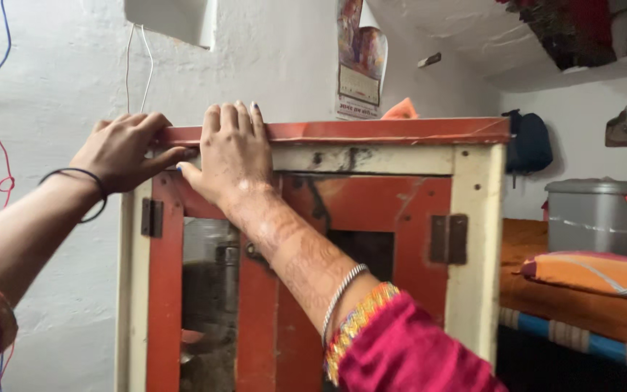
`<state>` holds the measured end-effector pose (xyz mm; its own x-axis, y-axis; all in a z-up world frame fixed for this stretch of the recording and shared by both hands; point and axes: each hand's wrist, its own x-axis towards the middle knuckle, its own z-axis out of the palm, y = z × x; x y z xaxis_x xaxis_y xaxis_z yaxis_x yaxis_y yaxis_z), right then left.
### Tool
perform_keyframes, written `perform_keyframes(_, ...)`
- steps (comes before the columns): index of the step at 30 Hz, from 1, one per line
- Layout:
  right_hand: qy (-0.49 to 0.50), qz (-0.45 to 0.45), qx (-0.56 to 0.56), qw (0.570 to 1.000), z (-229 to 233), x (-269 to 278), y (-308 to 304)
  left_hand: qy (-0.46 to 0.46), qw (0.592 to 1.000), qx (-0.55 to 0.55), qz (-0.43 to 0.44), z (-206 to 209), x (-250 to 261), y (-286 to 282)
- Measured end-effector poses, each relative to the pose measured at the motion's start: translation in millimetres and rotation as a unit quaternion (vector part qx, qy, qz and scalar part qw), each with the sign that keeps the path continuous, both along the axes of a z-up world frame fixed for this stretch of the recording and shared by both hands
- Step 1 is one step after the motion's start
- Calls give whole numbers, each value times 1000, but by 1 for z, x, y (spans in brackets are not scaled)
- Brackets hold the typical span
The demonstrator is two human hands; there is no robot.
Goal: The person closes the doors of a red wooden cabinet with mesh panels and wipes the exterior surfaces with a small pink cloth. They clean the top, sides, and front of the cabinet, including the latch area, then rub the surfaces with their hands.
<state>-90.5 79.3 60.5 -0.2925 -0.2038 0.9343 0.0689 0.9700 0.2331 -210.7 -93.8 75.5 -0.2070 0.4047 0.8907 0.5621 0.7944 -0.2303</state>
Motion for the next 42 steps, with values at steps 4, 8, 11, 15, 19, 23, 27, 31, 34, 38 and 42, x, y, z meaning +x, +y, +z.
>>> perform_keyframes(4,-13,-46,10,999,1,-21,-15,-46,992,-5,-116,6,-17,-18)
perform_keyframes(8,96,-58,56,992,-8,-37,-11,17,996,-7,-88,4,-37,-20)
perform_keyframes(11,122,-51,66,989,-11,-47,-8,57,990,-6,-132,6,-47,-21)
perform_keyframes(15,175,-28,74,981,-13,-49,-7,119,991,-32,-48,10,-53,-19)
perform_keyframes(19,190,-24,78,978,-15,-43,-9,138,990,-39,-9,12,-53,-18)
perform_keyframes(23,172,-14,89,981,-14,-32,-10,116,992,-40,4,12,-43,-22)
perform_keyframes(27,187,12,95,978,-17,-22,-10,136,989,-65,-2,16,-25,-26)
perform_keyframes(31,190,36,97,976,-16,-14,-7,98,992,-72,39,21,-3,-30)
perform_keyframes(34,178,45,97,978,-10,-9,-5,88,988,-88,95,26,12,-31)
perform_keyframes(38,179,60,108,976,-12,-2,-3,103,981,-106,128,26,30,-36)
perform_keyframes(42,189,51,105,975,-14,2,-4,97,980,-108,136,25,38,-35)
